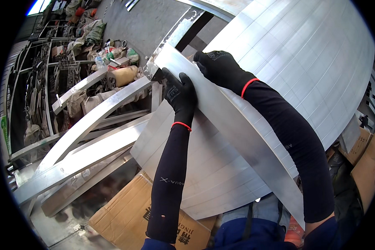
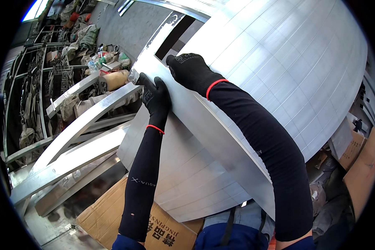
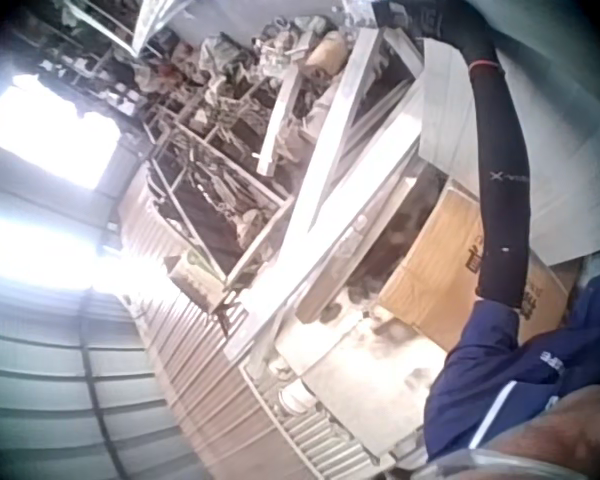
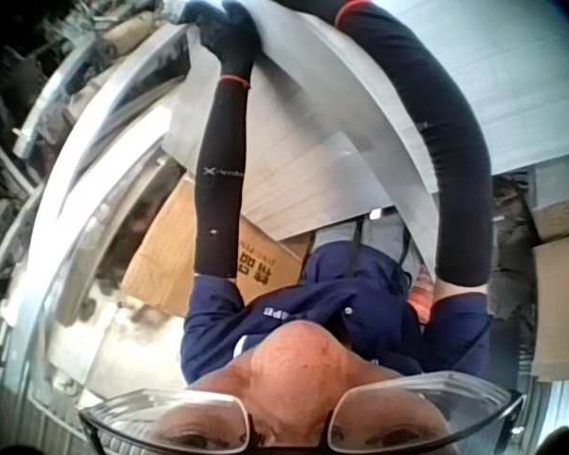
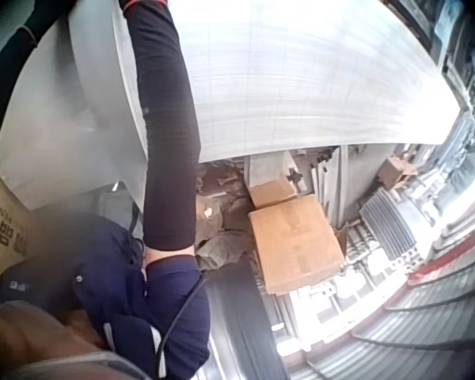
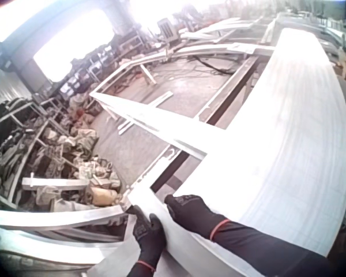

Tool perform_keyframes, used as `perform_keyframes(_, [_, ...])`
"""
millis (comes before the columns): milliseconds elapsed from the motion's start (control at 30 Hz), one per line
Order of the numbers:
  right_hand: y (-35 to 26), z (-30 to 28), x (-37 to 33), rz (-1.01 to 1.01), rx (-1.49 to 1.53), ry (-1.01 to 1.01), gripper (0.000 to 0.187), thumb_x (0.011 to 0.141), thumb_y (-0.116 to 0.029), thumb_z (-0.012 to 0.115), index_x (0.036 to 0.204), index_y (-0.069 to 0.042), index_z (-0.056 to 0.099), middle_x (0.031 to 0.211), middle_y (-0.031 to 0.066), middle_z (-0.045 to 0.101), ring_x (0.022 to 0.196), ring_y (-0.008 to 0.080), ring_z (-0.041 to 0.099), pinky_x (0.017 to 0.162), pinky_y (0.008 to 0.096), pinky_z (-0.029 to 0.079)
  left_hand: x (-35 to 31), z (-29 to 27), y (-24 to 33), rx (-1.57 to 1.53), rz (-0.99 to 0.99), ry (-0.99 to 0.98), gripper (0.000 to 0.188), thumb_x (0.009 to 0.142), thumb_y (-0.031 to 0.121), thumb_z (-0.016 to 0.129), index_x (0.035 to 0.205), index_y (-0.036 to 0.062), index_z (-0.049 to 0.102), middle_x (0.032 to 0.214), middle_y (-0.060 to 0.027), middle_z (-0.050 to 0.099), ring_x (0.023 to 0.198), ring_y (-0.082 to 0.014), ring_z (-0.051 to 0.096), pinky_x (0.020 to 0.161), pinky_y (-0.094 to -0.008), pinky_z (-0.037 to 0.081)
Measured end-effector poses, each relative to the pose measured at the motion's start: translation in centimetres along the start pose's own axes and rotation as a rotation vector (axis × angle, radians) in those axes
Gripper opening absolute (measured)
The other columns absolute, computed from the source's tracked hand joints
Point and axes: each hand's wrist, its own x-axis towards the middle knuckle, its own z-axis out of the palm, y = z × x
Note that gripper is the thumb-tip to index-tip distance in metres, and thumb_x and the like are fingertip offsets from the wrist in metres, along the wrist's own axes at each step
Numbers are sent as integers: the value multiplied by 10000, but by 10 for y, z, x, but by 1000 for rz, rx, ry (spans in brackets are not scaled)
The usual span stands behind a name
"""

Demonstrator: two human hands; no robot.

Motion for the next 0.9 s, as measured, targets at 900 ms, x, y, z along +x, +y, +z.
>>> perform_keyframes(900, [-52, -171, -294, 106, -24, -495, 271, 860, -99, 543, 1119, -20, 547, 681, 79, 552, 615, 263, 586, 572, 387, 460, 2, 0, 1, 36, -6, -103, 725, 973, 449, 293, 1460, -63, 132, 1346, -358, 419, 1198, -472, 471, 1017, -477, 350])
